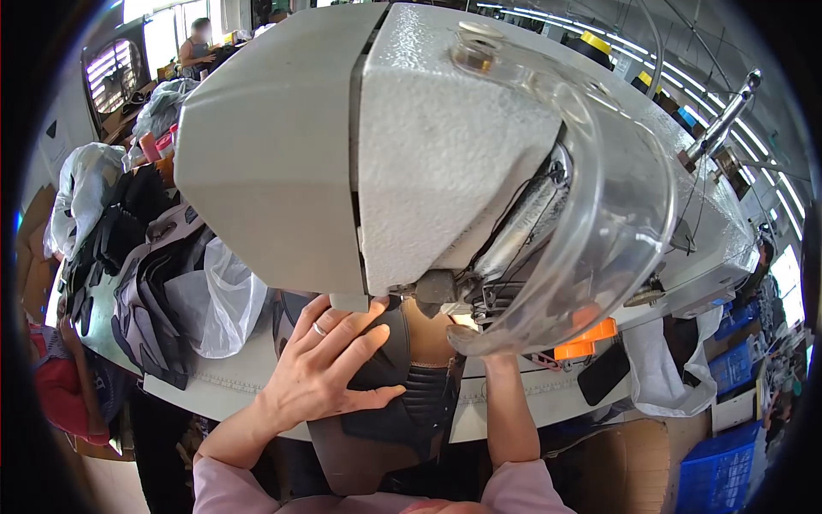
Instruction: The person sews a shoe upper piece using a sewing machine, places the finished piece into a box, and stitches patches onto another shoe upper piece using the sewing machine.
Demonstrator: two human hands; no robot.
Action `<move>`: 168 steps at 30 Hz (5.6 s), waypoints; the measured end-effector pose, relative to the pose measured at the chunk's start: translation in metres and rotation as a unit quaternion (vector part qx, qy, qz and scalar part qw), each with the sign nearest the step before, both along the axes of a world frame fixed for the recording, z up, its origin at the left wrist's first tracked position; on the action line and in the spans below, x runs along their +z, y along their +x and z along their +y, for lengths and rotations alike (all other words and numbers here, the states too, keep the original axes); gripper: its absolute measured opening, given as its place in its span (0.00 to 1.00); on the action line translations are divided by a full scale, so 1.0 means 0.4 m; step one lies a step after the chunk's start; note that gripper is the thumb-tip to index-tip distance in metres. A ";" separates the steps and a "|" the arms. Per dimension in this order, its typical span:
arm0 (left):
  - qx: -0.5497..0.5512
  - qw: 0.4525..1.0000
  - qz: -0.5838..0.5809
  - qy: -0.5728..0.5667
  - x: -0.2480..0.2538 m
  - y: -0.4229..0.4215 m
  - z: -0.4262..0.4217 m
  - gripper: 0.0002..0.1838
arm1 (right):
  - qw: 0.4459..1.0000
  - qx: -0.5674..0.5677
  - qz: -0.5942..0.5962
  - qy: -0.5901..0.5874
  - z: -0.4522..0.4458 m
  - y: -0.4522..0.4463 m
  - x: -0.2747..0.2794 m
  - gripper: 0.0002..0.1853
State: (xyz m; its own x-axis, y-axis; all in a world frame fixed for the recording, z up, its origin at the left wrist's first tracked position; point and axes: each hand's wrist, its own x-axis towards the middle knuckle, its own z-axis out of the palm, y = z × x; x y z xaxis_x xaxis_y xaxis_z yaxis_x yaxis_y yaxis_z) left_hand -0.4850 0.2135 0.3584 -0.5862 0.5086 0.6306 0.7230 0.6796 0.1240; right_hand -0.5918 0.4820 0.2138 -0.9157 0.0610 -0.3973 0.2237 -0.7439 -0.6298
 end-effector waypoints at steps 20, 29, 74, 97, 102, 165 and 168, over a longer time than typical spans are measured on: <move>-0.010 0.992 -0.105 0.063 -0.027 -0.038 -0.006 0.31 | 0.984 0.060 0.140 0.089 -0.060 0.069 0.132 0.05; -0.005 0.997 -0.026 0.072 -0.012 -0.035 0.005 0.32 | 0.969 0.019 0.193 0.153 -0.081 0.088 0.193 0.03; 0.029 0.994 -0.102 0.025 0.007 -0.048 -0.021 0.34 | 0.554 -0.279 0.405 0.672 -0.093 0.042 0.058 0.11; -0.003 0.991 -0.114 0.067 0.040 -0.053 -0.012 0.31 | 0.727 -0.115 0.418 0.532 -0.099 0.069 0.179 0.07; -0.058 0.980 -0.161 0.103 0.034 -0.080 -0.029 0.30 | 0.702 -0.145 0.414 0.561 -0.109 0.076 0.158 0.06; -0.073 0.974 -0.157 0.148 -0.007 -0.117 -0.047 0.26 | 0.993 0.052 -0.012 0.107 -0.309 0.512 0.171 0.25; -0.068 0.976 -0.133 0.159 -0.011 -0.116 -0.041 0.26 | 0.986 0.062 0.085 0.128 -0.298 0.519 0.116 0.25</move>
